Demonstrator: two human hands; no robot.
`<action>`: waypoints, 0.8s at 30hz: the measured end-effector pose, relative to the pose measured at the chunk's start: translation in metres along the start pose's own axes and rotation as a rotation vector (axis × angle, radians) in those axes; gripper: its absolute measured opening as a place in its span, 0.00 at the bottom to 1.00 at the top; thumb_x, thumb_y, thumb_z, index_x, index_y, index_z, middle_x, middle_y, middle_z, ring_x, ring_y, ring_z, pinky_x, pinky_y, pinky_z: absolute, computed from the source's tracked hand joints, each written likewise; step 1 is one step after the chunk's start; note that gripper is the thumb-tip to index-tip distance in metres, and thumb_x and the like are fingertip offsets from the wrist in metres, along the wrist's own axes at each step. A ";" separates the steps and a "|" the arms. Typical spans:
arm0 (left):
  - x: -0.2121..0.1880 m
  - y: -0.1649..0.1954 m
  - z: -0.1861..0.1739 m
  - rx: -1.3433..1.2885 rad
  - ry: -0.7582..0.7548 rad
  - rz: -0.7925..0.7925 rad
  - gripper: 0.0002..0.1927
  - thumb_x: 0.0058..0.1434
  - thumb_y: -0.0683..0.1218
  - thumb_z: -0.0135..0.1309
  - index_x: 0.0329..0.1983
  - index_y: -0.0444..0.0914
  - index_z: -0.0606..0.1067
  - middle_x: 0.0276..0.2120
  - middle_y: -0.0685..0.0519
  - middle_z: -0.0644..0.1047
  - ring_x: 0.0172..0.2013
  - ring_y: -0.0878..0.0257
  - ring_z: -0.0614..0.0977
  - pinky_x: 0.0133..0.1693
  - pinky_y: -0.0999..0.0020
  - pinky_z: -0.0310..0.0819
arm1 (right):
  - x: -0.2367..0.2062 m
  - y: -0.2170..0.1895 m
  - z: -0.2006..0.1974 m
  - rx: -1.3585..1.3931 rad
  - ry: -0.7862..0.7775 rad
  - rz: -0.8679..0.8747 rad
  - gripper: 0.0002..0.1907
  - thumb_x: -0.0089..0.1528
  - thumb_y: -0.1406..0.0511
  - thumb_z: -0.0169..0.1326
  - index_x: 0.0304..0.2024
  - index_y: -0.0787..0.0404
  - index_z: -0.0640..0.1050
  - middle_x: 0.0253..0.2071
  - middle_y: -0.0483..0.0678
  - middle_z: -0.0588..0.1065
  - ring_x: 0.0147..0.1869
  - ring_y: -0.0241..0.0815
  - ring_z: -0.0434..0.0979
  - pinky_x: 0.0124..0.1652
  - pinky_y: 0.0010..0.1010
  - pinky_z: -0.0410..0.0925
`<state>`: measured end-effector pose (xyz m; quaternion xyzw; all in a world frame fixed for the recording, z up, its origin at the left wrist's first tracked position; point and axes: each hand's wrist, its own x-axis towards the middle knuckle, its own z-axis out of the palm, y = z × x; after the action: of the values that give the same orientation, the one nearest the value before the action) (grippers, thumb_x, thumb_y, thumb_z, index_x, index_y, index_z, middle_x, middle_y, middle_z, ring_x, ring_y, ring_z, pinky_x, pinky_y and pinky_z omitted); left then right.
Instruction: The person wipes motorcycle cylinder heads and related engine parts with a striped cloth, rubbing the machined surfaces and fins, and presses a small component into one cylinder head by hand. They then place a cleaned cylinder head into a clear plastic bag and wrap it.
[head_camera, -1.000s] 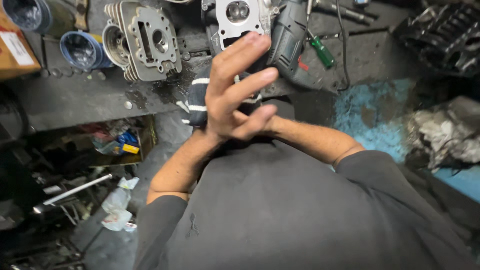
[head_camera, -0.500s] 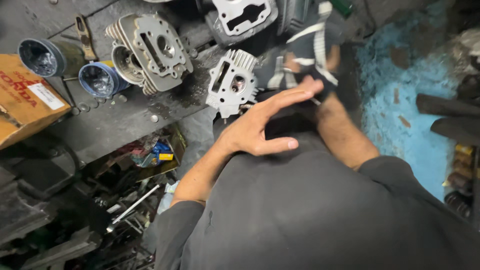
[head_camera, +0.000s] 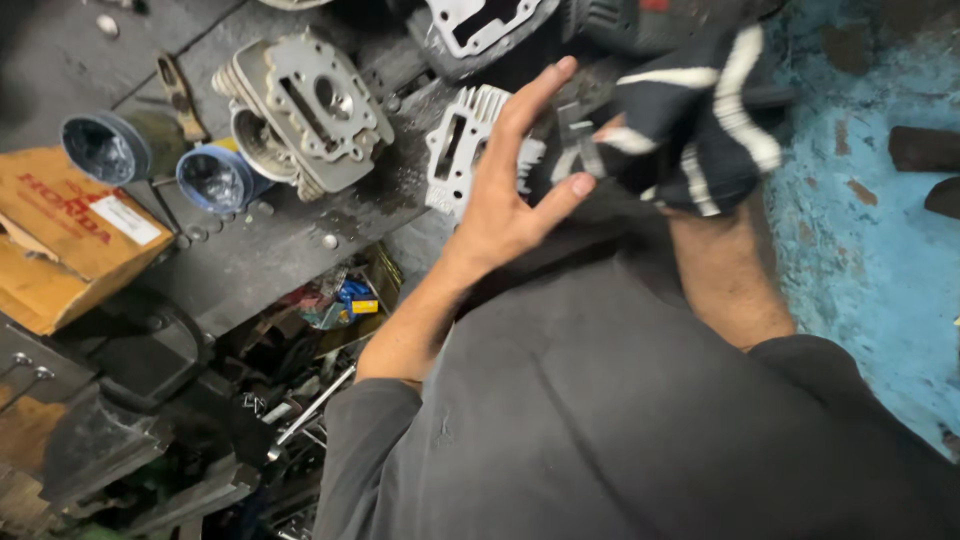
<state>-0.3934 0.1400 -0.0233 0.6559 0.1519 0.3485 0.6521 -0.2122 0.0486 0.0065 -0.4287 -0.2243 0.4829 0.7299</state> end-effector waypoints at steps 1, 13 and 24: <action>0.006 -0.002 -0.004 0.035 -0.052 -0.056 0.27 0.67 0.43 0.62 0.65 0.32 0.65 0.61 0.44 0.70 0.62 0.55 0.73 0.65 0.65 0.66 | 0.001 0.002 -0.001 -0.010 -0.019 0.021 0.21 0.74 0.63 0.44 0.70 0.55 0.67 0.66 0.44 0.68 0.72 0.33 0.62 0.70 0.32 0.55; 0.059 0.000 0.061 -0.032 0.134 -0.198 0.11 0.66 0.39 0.62 0.48 0.33 0.74 0.41 0.51 0.80 0.42 0.69 0.81 0.48 0.74 0.75 | 0.073 -0.033 -0.104 -0.013 -0.227 0.112 0.23 0.72 0.65 0.45 0.70 0.56 0.67 0.66 0.46 0.68 0.71 0.35 0.63 0.69 0.32 0.56; 0.140 -0.005 0.096 0.573 -0.358 -0.513 0.17 0.60 0.59 0.61 0.35 0.41 0.82 0.22 0.47 0.80 0.24 0.51 0.82 0.27 0.60 0.73 | 0.077 -0.059 -0.201 -0.059 -0.356 0.285 0.24 0.70 0.66 0.46 0.70 0.56 0.68 0.66 0.48 0.69 0.71 0.37 0.64 0.68 0.32 0.58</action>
<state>-0.2301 0.1599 0.0172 0.8016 0.2854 -0.0008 0.5253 0.0005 0.0259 -0.0573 -0.3850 -0.3008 0.6426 0.5902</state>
